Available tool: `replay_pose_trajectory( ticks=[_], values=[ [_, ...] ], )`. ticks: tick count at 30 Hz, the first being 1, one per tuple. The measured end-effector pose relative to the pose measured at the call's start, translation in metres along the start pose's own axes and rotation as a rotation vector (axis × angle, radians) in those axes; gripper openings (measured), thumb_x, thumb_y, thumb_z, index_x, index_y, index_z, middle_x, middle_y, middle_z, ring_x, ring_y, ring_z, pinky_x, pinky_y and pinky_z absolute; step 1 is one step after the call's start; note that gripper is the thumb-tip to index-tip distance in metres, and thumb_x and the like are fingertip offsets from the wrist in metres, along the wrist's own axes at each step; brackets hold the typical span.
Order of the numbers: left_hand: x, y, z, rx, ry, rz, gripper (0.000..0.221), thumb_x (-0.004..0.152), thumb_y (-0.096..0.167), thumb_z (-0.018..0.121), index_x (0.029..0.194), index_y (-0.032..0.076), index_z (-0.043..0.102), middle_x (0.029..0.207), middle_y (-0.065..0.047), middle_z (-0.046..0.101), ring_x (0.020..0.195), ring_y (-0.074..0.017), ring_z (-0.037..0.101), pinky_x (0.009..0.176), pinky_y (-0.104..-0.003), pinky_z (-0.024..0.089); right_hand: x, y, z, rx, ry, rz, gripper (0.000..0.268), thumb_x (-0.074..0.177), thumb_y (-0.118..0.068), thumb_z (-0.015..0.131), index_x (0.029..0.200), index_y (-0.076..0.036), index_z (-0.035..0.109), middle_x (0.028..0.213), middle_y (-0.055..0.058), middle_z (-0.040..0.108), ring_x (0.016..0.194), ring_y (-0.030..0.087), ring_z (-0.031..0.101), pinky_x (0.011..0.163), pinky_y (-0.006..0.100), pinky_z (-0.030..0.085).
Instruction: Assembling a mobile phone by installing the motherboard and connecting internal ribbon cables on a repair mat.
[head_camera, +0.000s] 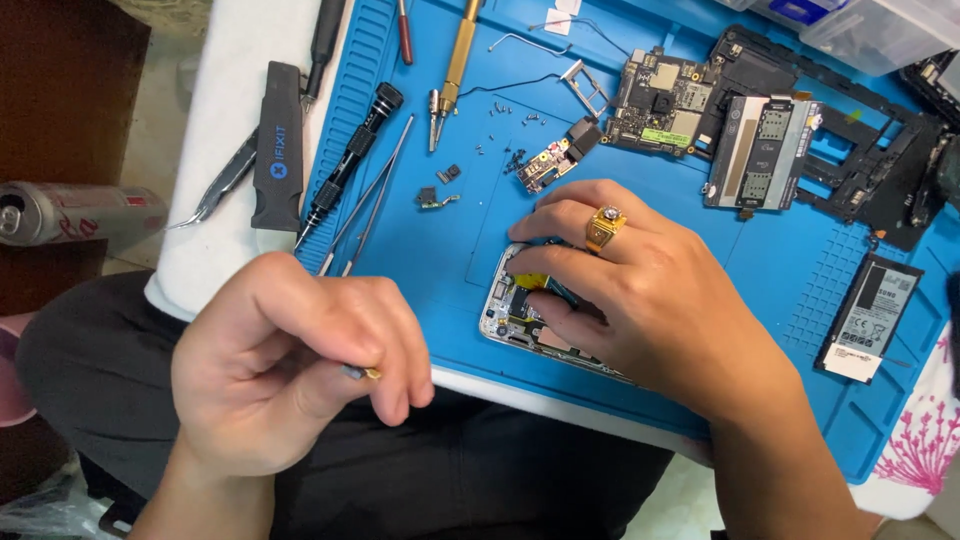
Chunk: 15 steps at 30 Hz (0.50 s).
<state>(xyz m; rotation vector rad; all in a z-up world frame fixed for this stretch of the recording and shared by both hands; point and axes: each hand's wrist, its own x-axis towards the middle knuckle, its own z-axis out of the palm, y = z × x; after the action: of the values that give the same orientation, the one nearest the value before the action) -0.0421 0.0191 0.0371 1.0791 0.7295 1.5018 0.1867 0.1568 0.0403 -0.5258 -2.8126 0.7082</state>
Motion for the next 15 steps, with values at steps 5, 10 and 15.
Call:
replay_pose_trajectory(
  ticks=[5,10,15],
  values=[
    [-0.003,0.003,0.000,0.046,0.063,0.039,0.009,0.107,0.013,0.059,0.115,0.010,0.056,0.080,-0.007,0.064,0.069,-0.0176,0.066,0.067,-0.030,0.054,0.001,-0.001,0.000,0.001,-0.002,-0.004,0.015,0.093,-0.012,0.077,0.105,-0.010,0.068,0.115,0.000,0.067,0.114,0.031,0.060,0.071,0.041,0.055],
    [-0.003,0.016,-0.014,0.032,0.032,0.126,0.009,0.108,0.012,0.057,0.117,0.012,0.056,0.080,-0.003,0.066,0.064,-0.0137,0.060,0.066,-0.032,0.049,0.002,-0.001,0.001,-0.018,0.012,-0.023,0.018,0.092,-0.009,0.079,0.106,-0.009,0.068,0.117,0.003,0.066,0.116,0.033,0.060,0.072,0.041,0.056],
    [-0.025,0.043,-0.008,0.364,0.159,0.063,0.011,0.104,0.024,0.062,0.110,0.018,0.056,0.075,-0.004,0.070,0.051,-0.0107,0.058,0.054,-0.024,0.054,0.002,-0.001,0.001,-0.002,0.000,-0.006,0.021,0.090,-0.008,0.077,0.109,-0.006,0.070,0.114,0.004,0.066,0.114,0.033,0.060,0.070,0.042,0.055]
  ],
)
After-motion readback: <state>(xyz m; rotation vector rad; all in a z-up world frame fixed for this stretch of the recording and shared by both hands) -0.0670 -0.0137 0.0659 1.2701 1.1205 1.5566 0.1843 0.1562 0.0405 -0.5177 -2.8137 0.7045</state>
